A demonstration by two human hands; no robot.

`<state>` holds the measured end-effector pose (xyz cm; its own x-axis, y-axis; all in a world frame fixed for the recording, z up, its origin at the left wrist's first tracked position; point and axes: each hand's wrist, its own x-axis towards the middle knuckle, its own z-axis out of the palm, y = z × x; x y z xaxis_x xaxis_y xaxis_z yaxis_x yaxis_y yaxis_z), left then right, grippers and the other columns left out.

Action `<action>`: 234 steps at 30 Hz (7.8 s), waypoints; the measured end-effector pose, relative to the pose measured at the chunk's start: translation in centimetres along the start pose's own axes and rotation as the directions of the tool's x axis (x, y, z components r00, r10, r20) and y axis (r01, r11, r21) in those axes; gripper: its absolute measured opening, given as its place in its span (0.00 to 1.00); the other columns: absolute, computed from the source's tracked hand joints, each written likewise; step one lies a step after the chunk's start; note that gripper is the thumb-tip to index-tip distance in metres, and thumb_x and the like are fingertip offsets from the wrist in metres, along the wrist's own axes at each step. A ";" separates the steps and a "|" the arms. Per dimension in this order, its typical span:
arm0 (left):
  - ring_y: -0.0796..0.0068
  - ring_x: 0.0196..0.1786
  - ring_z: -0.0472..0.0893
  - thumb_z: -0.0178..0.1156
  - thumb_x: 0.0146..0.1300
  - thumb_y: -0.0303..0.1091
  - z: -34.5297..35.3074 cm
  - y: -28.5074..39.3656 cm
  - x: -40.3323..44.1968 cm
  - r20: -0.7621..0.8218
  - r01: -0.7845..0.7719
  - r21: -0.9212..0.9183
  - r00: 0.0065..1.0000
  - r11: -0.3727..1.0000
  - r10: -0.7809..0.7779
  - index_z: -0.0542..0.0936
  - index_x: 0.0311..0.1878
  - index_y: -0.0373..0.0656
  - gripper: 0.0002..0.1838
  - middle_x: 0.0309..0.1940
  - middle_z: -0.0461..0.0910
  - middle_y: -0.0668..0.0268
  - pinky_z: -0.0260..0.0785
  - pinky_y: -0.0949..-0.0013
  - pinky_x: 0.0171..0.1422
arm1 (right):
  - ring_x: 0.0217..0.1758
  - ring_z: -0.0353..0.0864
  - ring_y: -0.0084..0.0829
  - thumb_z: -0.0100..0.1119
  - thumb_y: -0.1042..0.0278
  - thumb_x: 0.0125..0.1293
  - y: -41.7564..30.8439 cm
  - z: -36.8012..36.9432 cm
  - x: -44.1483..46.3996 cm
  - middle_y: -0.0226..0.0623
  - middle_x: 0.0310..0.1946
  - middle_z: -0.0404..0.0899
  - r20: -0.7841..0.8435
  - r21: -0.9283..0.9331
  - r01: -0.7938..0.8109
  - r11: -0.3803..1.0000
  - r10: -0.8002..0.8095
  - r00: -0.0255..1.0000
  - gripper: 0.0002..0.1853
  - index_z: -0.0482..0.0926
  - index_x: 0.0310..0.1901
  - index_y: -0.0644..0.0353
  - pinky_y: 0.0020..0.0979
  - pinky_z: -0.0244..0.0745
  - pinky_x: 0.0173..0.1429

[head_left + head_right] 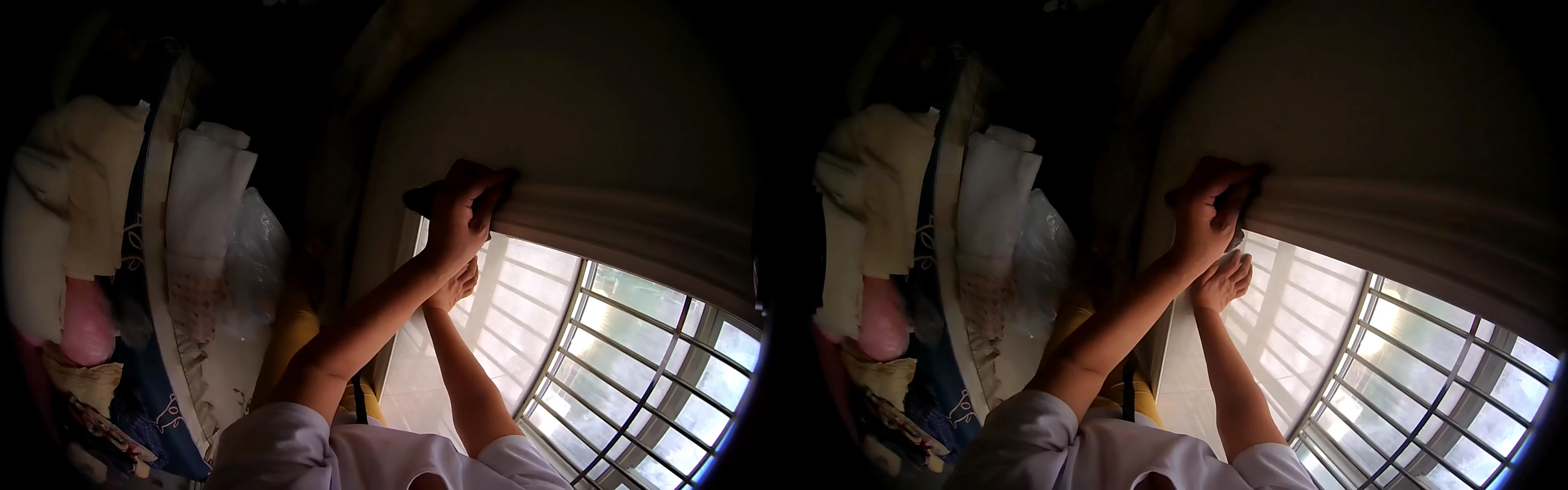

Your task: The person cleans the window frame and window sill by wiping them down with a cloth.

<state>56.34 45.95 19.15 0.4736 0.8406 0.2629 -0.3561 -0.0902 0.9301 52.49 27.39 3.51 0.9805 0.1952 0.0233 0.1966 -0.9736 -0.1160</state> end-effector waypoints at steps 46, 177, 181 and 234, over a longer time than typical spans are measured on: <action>0.61 0.45 0.76 0.56 0.66 0.25 2.9 0.9 -5.3 -0.256 0.463 0.072 0.865 0.884 -0.432 0.74 0.46 0.41 0.07 0.40 0.74 0.58 0.69 0.60 0.49 | 0.79 0.30 0.53 0.78 0.43 0.43 -4.9 -38.8 12.4 0.46 0.76 0.29 -0.690 -0.265 0.587 0.765 -0.576 0.438 0.67 0.38 0.76 0.47 0.64 0.50 0.73; 0.66 0.41 0.81 0.64 0.49 0.19 6.8 23.9 8.9 0.137 -0.733 -0.082 0.663 0.675 0.736 0.83 0.41 0.47 0.16 0.40 0.81 0.69 0.75 0.66 0.41 | 0.78 0.34 0.59 0.79 0.41 0.37 -7.4 -46.8 11.9 0.55 0.75 0.30 -0.715 -0.155 0.551 0.820 -0.478 0.510 0.70 0.38 0.76 0.53 0.58 0.56 0.72; 0.63 0.40 0.81 0.64 0.51 0.19 5.4 20.0 6.8 0.141 -0.595 -0.056 0.790 0.802 0.596 0.82 0.40 0.47 0.14 0.40 0.82 0.66 0.74 0.63 0.43 | 0.78 0.33 0.59 0.76 0.39 0.40 -7.2 -46.4 11.9 0.55 0.75 0.30 -0.723 -0.114 0.573 0.812 -0.463 0.512 0.68 0.39 0.76 0.53 0.59 0.59 0.71; 0.68 0.38 0.83 0.65 0.53 0.18 11.4 32.1 16.9 0.095 -0.663 -0.403 0.656 0.631 0.749 0.84 0.38 0.44 0.11 0.36 0.85 0.66 0.75 0.69 0.40 | 0.79 0.34 0.55 0.84 0.56 0.31 -7.0 -46.5 11.9 0.52 0.76 0.31 -0.743 -0.028 0.599 0.800 -0.417 0.523 0.71 0.43 0.76 0.48 0.55 0.48 0.75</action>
<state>62.10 51.23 56.36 0.1206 0.4328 0.8934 -0.8632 -0.3988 0.3097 62.73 31.04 50.73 0.4309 0.4204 0.7985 0.7444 -0.6658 -0.0512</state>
